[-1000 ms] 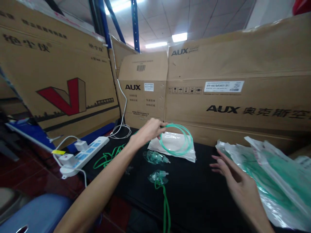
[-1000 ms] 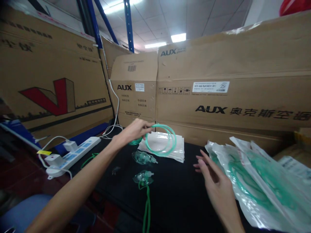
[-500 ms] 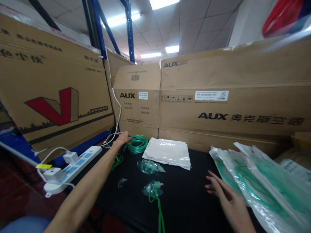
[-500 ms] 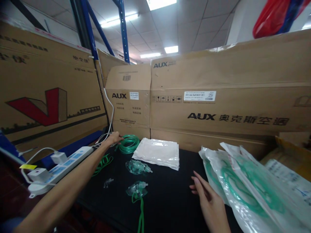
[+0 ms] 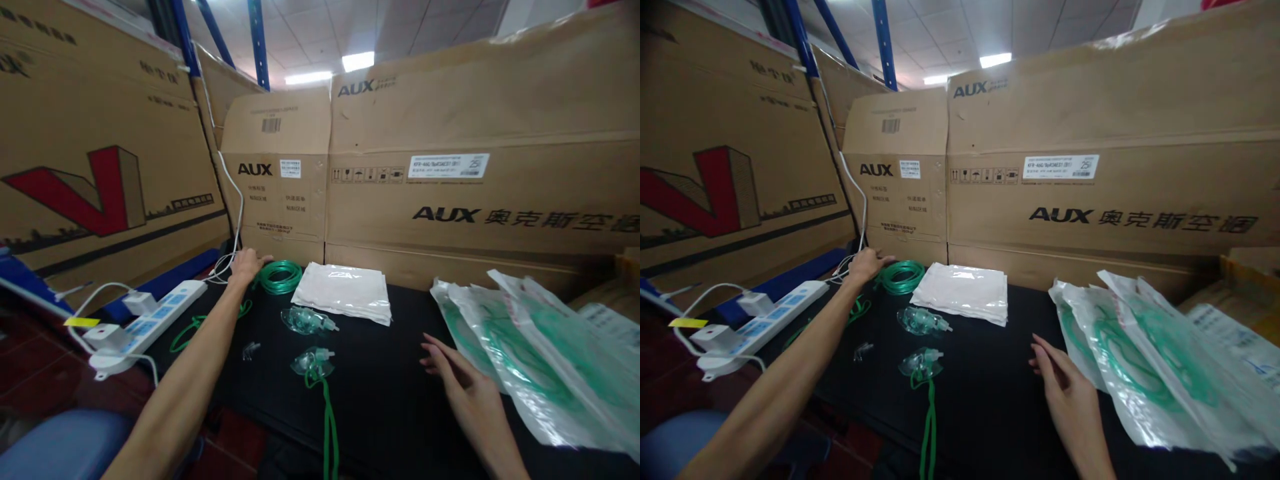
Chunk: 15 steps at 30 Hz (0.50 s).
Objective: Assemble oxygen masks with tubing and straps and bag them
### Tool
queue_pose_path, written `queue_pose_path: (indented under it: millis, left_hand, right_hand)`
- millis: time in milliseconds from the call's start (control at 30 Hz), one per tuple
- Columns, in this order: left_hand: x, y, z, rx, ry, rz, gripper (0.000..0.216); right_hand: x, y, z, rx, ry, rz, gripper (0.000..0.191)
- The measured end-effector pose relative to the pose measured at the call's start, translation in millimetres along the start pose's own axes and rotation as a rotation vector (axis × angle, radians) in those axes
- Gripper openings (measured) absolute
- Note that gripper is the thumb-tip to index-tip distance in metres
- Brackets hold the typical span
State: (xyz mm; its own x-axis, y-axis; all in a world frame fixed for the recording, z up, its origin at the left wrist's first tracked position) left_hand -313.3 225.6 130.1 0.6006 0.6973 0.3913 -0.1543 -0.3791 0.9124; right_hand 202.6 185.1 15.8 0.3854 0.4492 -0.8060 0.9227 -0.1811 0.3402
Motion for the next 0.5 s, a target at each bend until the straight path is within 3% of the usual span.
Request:
queue_pose_path:
  millis: [100,200,233,333,500]
  left_hand:
    - [8.0,24.9,44.0,0.127,-0.056,0.129,0.052]
    - [18.1,41.7,112.9,0.184,-0.186,0.247,0.050]
    - [20.3,43.8,137.0,0.151,-0.259,0.336,0.049]
    - [8.7,15.4,190.6,-0.193,-0.325,0.315,0.053]
    - [-57.8,-38.4,226.0,-0.532,-0.125,0.156,0.060]
  right_hand:
    - [-23.9,-19.0,5.4,-0.073,0.085,0.064,0.046]
    - [-60.4,-68.8,15.7,-0.296,0.182,0.010,0.037]
    - [-71.8,-85.4,19.8,-0.354,0.199,-0.014,0.035]
    - [-104.6,-126.1,31.8,-0.491,0.304,-0.072,0.038]
    - [-120.7,-160.7,50.3,-0.694,0.387,-0.105,0.052]
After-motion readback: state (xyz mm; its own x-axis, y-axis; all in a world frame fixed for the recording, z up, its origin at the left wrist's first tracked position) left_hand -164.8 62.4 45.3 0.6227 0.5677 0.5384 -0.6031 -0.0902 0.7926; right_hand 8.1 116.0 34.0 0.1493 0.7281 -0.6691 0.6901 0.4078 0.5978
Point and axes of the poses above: each hand's wrist, its own z-axis away from the middle knuckle, its own y-axis out of the back of the hand, x = y × z, the point moved 9 cm from there along -z, towards the middle knuckle, and after that the axes turned 14 degrees about y, right-handed, at the moved point
